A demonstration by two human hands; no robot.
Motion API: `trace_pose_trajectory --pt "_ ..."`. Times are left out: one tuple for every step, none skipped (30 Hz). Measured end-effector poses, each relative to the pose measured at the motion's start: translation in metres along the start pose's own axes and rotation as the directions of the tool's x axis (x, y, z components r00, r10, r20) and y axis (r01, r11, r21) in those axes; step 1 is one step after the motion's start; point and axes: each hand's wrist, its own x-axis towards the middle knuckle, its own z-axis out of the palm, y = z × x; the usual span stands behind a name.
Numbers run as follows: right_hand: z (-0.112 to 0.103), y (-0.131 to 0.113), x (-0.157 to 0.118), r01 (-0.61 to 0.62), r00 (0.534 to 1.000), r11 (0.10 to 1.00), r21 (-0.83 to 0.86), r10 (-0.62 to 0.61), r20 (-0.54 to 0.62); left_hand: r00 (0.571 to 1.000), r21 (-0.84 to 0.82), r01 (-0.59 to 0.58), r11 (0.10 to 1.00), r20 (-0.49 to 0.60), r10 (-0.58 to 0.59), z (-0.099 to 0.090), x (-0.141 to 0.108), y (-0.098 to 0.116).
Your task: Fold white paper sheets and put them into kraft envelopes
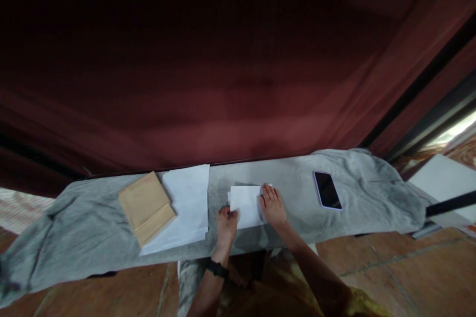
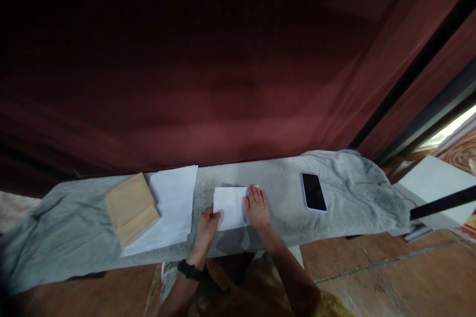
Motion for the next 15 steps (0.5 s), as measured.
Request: trace_pose_trajectory --pt "-0.001 0.000 -0.001 0.006 1.000 1.000 0.016 -0.006 0.002 1.000 -0.029 0.010 1.000 -0.010 -0.011 0.000 -0.002 0.000" --pt "-0.003 0.000 -0.002 0.012 1.000 0.999 0.030 -0.012 0.005 1.000 -0.064 0.023 0.998 -0.019 -0.025 -0.001 -0.003 0.001" --pt "-0.004 0.000 -0.003 0.018 1.000 0.999 0.042 -0.018 0.009 0.999 -0.101 0.036 0.994 -0.028 -0.039 -0.001 -0.004 0.002" --pt "-0.005 -0.001 -0.005 0.023 1.000 0.998 0.054 -0.024 0.013 0.998 -0.137 0.048 0.989 -0.036 -0.053 -0.002 -0.005 0.002" --pt "-0.007 -0.002 -0.009 0.029 0.999 0.998 0.064 -0.030 0.017 0.997 -0.173 0.058 0.983 -0.044 -0.067 -0.003 -0.006 0.003" --pt "-0.009 -0.004 -0.012 0.035 0.999 0.997 0.075 -0.037 0.018 0.995 -0.209 0.068 0.976 -0.051 -0.080 -0.004 -0.006 0.003" --pt "-0.012 -0.007 -0.017 0.046 0.999 0.995 0.086 -0.048 0.021 0.994 -0.245 0.077 0.966 -0.057 -0.093 -0.005 -0.008 0.004" --pt "-0.015 -0.010 -0.023 0.064 0.997 0.993 0.098 -0.067 0.025 0.993 -0.281 0.083 0.956 -0.063 -0.105 -0.006 -0.009 0.004" --pt "-0.019 -0.013 -0.029 0.089 0.995 0.989 0.114 -0.093 0.031 0.991 -0.315 0.087 0.945 -0.069 -0.115 -0.006 -0.011 0.004" --pt "-0.023 -0.017 -0.035 0.124 0.990 0.983 0.134 -0.132 0.047 0.990 -0.349 0.089 0.933 -0.075 -0.123 -0.007 -0.013 0.003" --pt "-0.027 -0.020 -0.041 0.164 0.982 0.974 0.157 -0.176 0.067 0.988 -0.381 0.089 0.920 -0.083 -0.130 -0.007 -0.015 0.002" --pt "-0.031 -0.025 -0.047 0.203 0.971 0.962 0.182 -0.222 0.088 0.986 -0.411 0.089 0.907 -0.090 -0.137 -0.007 -0.017 0.002" --pt "-0.035 -0.029 -0.053 0.239 0.958 0.949 0.207 -0.265 0.106 0.985 -0.439 0.089 0.894 -0.097 -0.145 -0.007 -0.019 0.001" --pt "-0.038 -0.033 -0.057 0.265 0.946 0.936 0.233 -0.298 0.123 0.983 -0.462 0.091 0.882 -0.101 -0.154 -0.007 -0.021 0.002" --pt "-0.040 -0.037 -0.061 0.275 0.939 0.925 0.260 -0.317 0.134 0.982 -0.480 0.094 0.872 -0.102 -0.162 -0.006 -0.024 0.003"
